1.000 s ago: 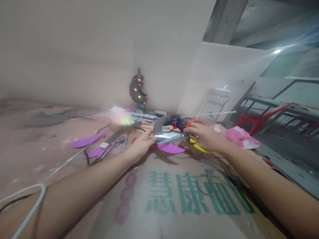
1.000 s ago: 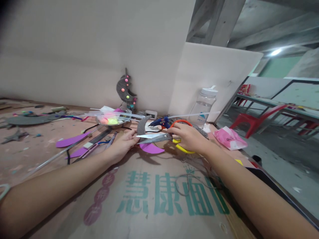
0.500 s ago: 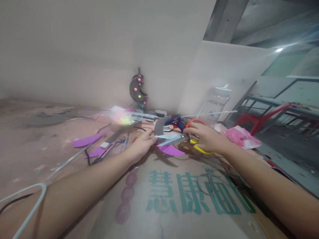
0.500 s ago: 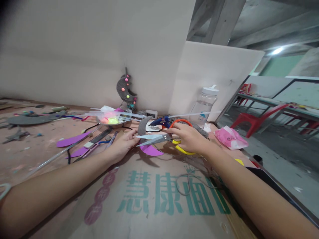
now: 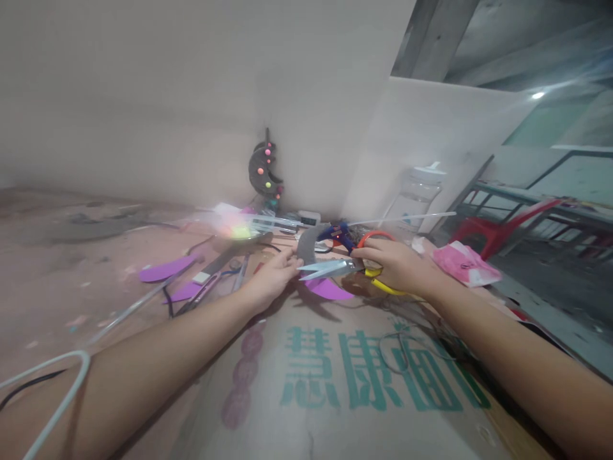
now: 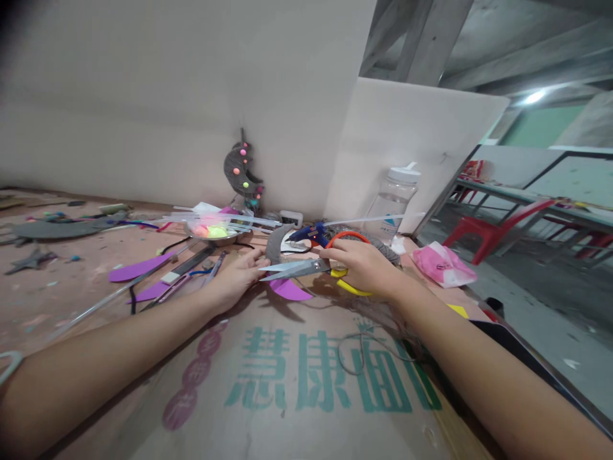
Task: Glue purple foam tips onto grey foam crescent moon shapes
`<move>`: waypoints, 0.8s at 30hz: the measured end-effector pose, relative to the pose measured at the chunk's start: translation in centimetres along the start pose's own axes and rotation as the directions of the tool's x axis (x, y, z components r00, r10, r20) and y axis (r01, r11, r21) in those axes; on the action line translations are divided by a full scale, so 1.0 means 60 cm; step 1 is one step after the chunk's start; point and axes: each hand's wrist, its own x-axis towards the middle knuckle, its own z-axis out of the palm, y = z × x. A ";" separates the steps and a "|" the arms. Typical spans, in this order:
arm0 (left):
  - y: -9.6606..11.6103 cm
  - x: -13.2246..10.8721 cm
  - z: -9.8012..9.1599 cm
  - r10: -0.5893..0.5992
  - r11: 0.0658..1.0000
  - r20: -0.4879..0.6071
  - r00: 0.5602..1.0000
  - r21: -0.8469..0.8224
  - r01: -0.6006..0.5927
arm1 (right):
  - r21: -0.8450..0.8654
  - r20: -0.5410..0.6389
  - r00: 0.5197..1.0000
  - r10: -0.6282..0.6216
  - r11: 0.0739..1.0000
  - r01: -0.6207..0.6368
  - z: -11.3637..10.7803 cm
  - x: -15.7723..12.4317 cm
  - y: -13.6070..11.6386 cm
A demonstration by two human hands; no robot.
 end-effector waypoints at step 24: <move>0.016 -0.006 0.011 -0.089 0.996 -0.129 0.988 0.004 0.090 | 0.204 0.512 0.718 0.472 0.745 -0.635 -0.022 -0.030 0.052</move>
